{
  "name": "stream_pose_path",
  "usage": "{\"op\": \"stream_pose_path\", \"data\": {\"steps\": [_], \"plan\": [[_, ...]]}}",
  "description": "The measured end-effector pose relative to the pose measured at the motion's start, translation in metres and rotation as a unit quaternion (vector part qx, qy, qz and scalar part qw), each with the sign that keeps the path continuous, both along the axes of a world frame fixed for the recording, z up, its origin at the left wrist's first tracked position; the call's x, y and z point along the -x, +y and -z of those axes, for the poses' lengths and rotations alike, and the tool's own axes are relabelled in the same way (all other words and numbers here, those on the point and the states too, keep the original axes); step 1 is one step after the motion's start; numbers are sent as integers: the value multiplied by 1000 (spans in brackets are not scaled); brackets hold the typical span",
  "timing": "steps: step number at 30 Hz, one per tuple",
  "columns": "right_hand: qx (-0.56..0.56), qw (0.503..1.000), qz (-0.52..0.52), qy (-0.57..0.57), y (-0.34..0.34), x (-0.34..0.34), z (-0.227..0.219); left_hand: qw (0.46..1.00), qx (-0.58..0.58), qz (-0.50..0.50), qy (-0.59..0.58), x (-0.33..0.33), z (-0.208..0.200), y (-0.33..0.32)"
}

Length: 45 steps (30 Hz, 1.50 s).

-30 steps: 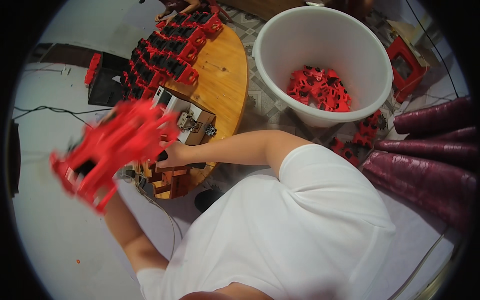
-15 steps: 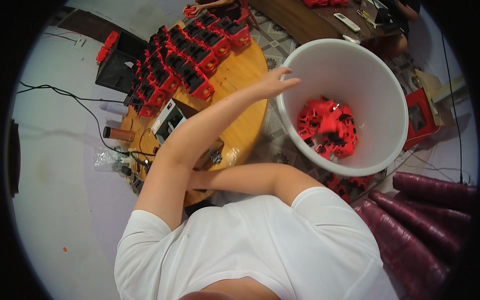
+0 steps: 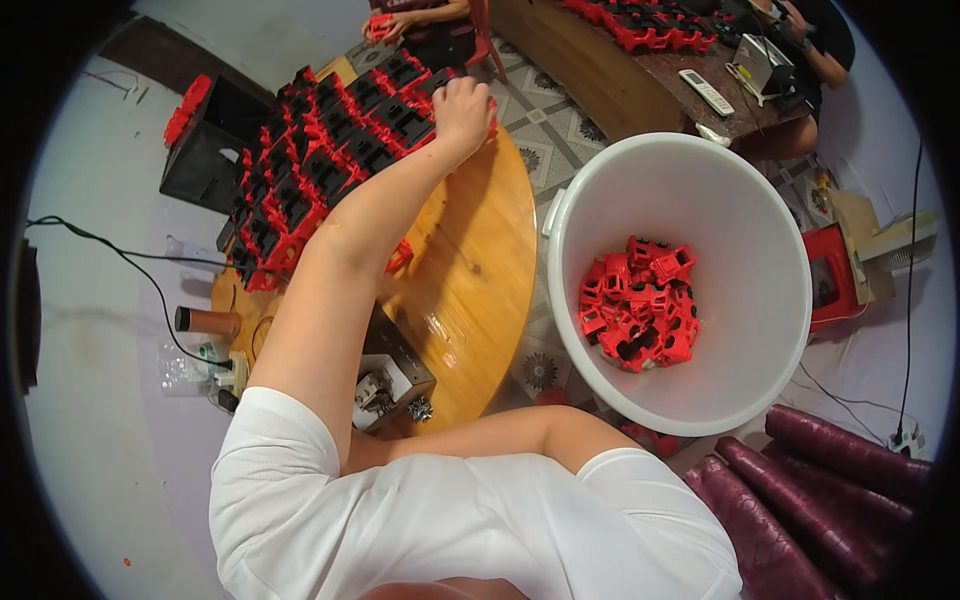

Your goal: The person sits on the floor and uses a handheld power tool to fasten screws into red and black plastic components. They repeatedly pick up parts from a white bucket, secure them in a metal jig on a wooden table, and then place the finished assemblies onto a nearby rack.

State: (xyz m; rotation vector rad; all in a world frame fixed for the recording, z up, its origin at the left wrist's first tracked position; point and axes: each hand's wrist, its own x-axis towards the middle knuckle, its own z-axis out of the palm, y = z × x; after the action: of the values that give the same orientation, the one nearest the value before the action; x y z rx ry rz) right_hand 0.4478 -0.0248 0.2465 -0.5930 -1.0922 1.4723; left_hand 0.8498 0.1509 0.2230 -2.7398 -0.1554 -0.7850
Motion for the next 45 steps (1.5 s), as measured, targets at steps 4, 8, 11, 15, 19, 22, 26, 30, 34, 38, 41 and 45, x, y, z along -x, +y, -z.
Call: {"op": "stream_pose_path", "data": {"steps": [4,8,11,15,19,22,26,30,34,38,41,45], "plan": [[24,999,-4,29,13,-6,4,997,9,73,-6,-1,-12,-35],[33,998,-30,36,7,0,0,990,128,2,65,14,2,-22],[42,998,-30,40,6,-3,2,994,66,-37,82,3,9,-13],[55,996,-38,55,1,3,0,998,2,13,66,10,8,-1],[71,995,-31,62,5,8,-9,987,-5,162,-6,48,-35,-34],[75,995,57,13,13,5,-17,982,9,187,12,96,-49,-82],[-82,945,245,-203,7,8,-11,984,42,138,106,181,-42,-93],[-110,934,264,-215,15,20,1,982,77,51,166,212,-36,-74],[-103,946,227,-208,17,16,1,978,118,-32,170,230,-46,-76],[-107,939,278,-171,13,13,-2,956,138,-159,204,235,-60,-56],[-125,927,275,-221,11,19,-2,951,92,-193,224,242,-40,-16],[-97,950,238,-179,15,23,9,945,64,-201,250,243,-34,-23]]}}
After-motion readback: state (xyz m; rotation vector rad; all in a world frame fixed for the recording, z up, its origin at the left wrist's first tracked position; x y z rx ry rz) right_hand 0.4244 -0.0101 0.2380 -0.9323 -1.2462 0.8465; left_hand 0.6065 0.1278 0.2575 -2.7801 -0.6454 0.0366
